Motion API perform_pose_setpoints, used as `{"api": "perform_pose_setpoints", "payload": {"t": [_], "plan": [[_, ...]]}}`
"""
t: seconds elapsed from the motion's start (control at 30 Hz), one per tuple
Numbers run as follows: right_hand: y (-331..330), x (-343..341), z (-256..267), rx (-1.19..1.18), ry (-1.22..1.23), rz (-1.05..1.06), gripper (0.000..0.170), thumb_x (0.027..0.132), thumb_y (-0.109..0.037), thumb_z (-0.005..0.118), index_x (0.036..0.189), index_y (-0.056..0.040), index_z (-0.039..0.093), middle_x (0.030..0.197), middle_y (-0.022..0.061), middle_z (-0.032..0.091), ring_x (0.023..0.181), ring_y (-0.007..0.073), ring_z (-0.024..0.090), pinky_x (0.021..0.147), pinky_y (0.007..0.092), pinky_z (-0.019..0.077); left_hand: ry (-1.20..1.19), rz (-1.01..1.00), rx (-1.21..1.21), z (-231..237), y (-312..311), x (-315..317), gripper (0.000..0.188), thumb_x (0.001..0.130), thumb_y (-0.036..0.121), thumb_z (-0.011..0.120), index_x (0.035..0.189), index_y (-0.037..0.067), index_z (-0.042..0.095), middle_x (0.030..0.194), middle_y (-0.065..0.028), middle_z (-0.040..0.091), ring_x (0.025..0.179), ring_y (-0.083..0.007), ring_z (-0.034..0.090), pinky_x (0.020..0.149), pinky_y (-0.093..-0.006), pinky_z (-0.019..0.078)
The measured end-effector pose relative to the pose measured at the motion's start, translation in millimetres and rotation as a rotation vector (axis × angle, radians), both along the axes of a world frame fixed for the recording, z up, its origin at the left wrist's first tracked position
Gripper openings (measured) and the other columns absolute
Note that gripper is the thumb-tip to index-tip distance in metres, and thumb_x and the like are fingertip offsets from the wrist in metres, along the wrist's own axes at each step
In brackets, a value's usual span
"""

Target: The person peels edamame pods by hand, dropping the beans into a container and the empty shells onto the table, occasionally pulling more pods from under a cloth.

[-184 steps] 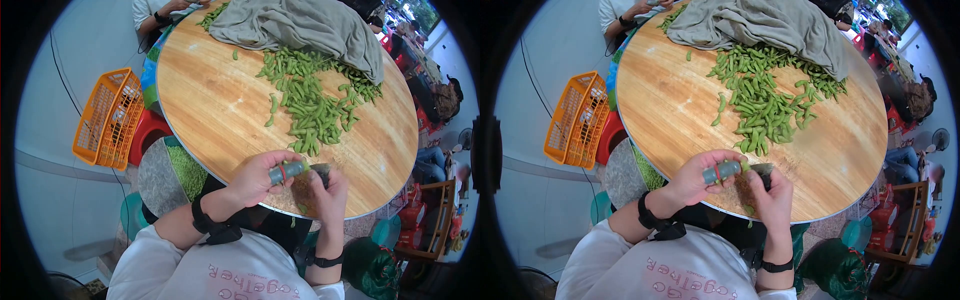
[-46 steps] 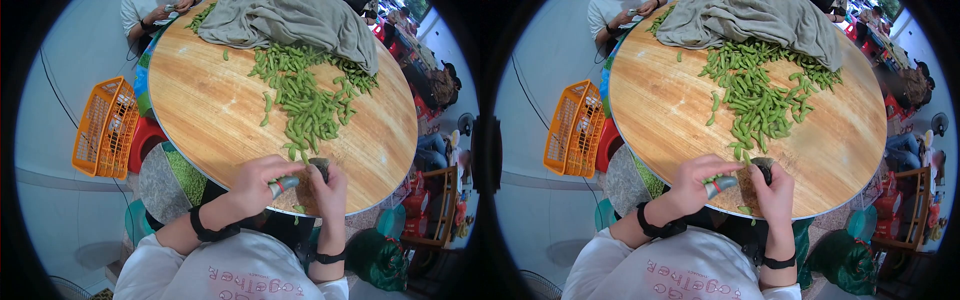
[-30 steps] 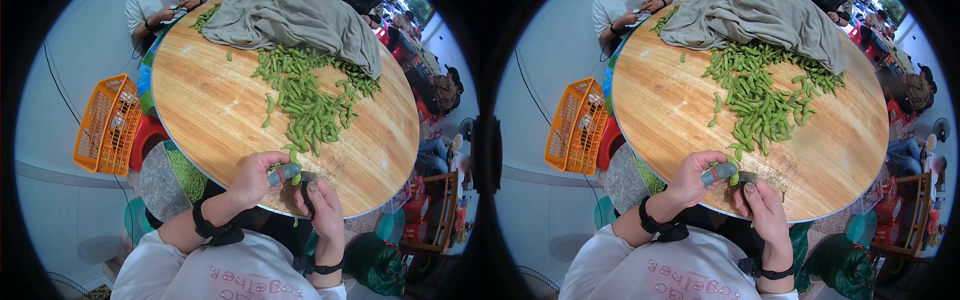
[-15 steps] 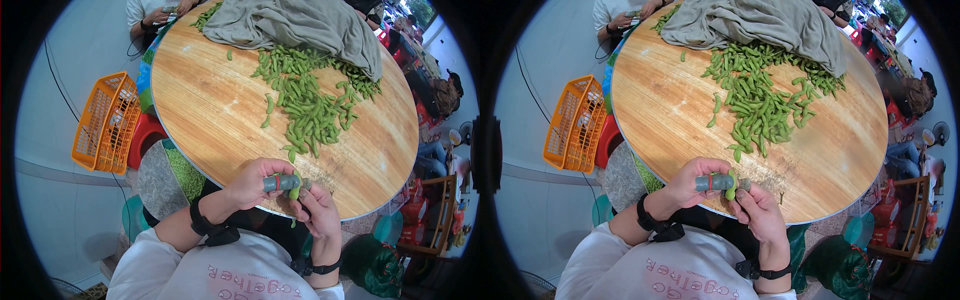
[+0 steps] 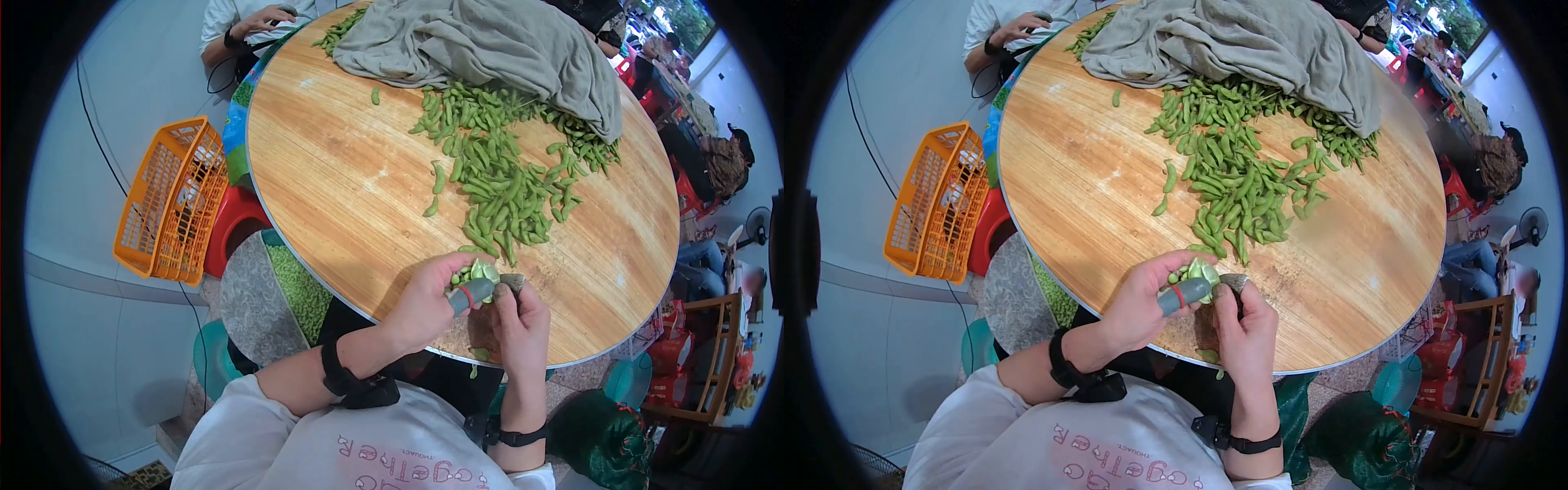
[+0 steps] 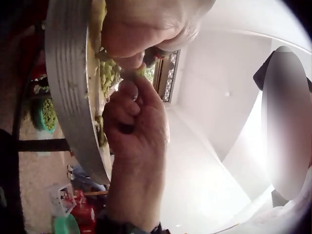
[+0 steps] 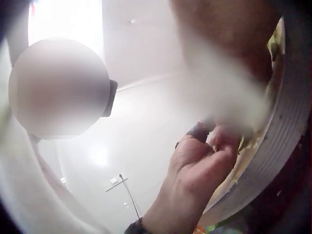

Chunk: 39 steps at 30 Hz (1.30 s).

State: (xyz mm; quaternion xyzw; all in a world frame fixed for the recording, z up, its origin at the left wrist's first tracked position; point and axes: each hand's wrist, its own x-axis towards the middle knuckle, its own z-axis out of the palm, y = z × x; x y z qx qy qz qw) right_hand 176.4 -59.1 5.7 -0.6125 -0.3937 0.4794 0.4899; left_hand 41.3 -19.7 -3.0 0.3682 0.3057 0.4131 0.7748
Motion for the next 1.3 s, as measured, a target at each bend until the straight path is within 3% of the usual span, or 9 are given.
{"api": "perform_pose_setpoints", "payload": {"t": [0.27, 0.4, 0.6, 0.83, 0.9, 0.93, 1.0, 1.13, 1.3], "plan": [[-2, -4, -3, 0.383, -0.515, -0.020, 0.013, 0.088, -0.007, 0.051, 0.082, 0.0032, 0.057, 0.057, 0.0025, 0.048, 0.054, 0.0071, 0.046, 0.050, 0.0263, 0.0396, 0.055, 0.078, 0.031, -8, -1, 0, 0.034, 0.083, 0.004, 0.057, 0.117, 0.004, 0.052, 0.088, 0.0011, 0.055, 0.070, -0.0053, 0.050, 0.056, -0.0162, 0.0387], [6, 6, 6, 0.153, -0.273, -0.036, 0.014, 0.088, -0.010, 0.054, 0.089, 0.0022, 0.060, 0.063, 0.0009, 0.055, 0.059, 0.0052, 0.049, 0.053, 0.0222, 0.0399, 0.619, 0.090, 0.720, 6, 4, -11, 0.044, 0.077, 0.000, 0.060, 0.120, 0.006, 0.052, 0.080, -0.0023, 0.056, 0.068, -0.0122, 0.055, 0.061, -0.0228, 0.0442], [9, 5, 12, 0.027, 0.253, 0.080, 0.011, 0.086, -0.011, 0.057, 0.084, -0.0004, 0.058, 0.059, -0.0047, 0.049, 0.045, 0.0011, 0.036, 0.041, 0.0169, 0.0292, 0.667, 0.054, 0.985, 18, 3, -14, 0.050, 0.069, -0.003, 0.064, 0.117, 0.008, 0.055, 0.078, -0.0099, 0.058, 0.071, -0.0234, 0.059, 0.063, -0.0292, 0.0477], [5, -2, 0, -0.131, 0.976, 0.066, 0.010, 0.087, -0.012, 0.053, 0.082, -0.0033, 0.052, 0.053, -0.0035, 0.044, 0.039, 0.0021, 0.035, 0.035, 0.0156, 0.0243, 0.481, 0.035, 1.163, 0, 8, -18, 0.044, 0.074, -0.004, 0.059, 0.116, 0.007, 0.053, 0.083, -0.0091, 0.060, 0.071, -0.0212, 0.060, 0.059, -0.0267, 0.0468], [10, -15, 2, 0.018, 0.788, -0.068, 0.011, 0.087, -0.013, 0.055, 0.082, -0.0034, 0.053, 0.055, -0.0039, 0.045, 0.040, 0.0016, 0.035, 0.036, 0.0155, 0.0244, 0.246, 0.073, 0.462, -5, 1, -10, 0.029, 0.079, -0.001, 0.056, 0.106, 0.006, 0.051, 0.086, -0.0053, 0.057, 0.070, -0.0160, 0.057, 0.053, -0.0210, 0.0422], [13, -20, 3, 0.018, 0.788, -0.069, 0.011, 0.087, -0.013, 0.055, 0.082, -0.0034, 0.053, 0.055, -0.0039, 0.045, 0.040, 0.0016, 0.035, 0.036, 0.0155, 0.0244, 0.246, 0.073, 0.462, -5, 2, -10, 0.029, 0.079, -0.001, 0.056, 0.106, 0.006, 0.051, 0.086, -0.0053, 0.057, 0.070, -0.0160, 0.057, 0.053, -0.0210, 0.0422], [18, -27, 5, 0.133, 0.386, -0.191, 0.011, 0.087, -0.013, 0.056, 0.082, -0.0031, 0.055, 0.057, -0.0041, 0.047, 0.043, 0.0014, 0.037, 0.038, 0.0161, 0.0258, -0.268, -0.087, -0.100, -6, 5, -12, 0.018, 0.082, 0.003, 0.053, 0.099, 0.007, 0.048, 0.086, -0.0018, 0.052, 0.071, -0.0115, 0.054, 0.049, -0.0165, 0.0361], [21, -35, -3, 0.521, -0.230, -0.177, 0.011, 0.087, -0.013, 0.056, 0.081, -0.0035, 0.057, 0.064, -0.0036, 0.050, 0.049, 0.0018, 0.041, 0.040, 0.0181, 0.0282, -0.270, -0.146, -0.183, -10, 5, -20, 0.016, 0.084, 0.008, 0.052, 0.100, 0.006, 0.048, 0.082, -0.0016, 0.051, 0.069, -0.0109, 0.052, 0.047, -0.0145, 0.0325], [14, -32, 14, 0.290, 0.105, -0.152, 0.010, 0.087, -0.013, 0.057, 0.085, -0.0037, 0.056, 0.064, -0.0037, 0.050, 0.050, 0.0014, 0.041, 0.040, 0.0166, 0.0276, -0.426, -0.191, -0.337, -4, 10, -27, 0.012, 0.083, 0.003, 0.051, 0.094, 0.005, 0.050, 0.082, -0.0032, 0.052, 0.068, -0.0101, 0.052, 0.046, -0.0147, 0.0319]]}}
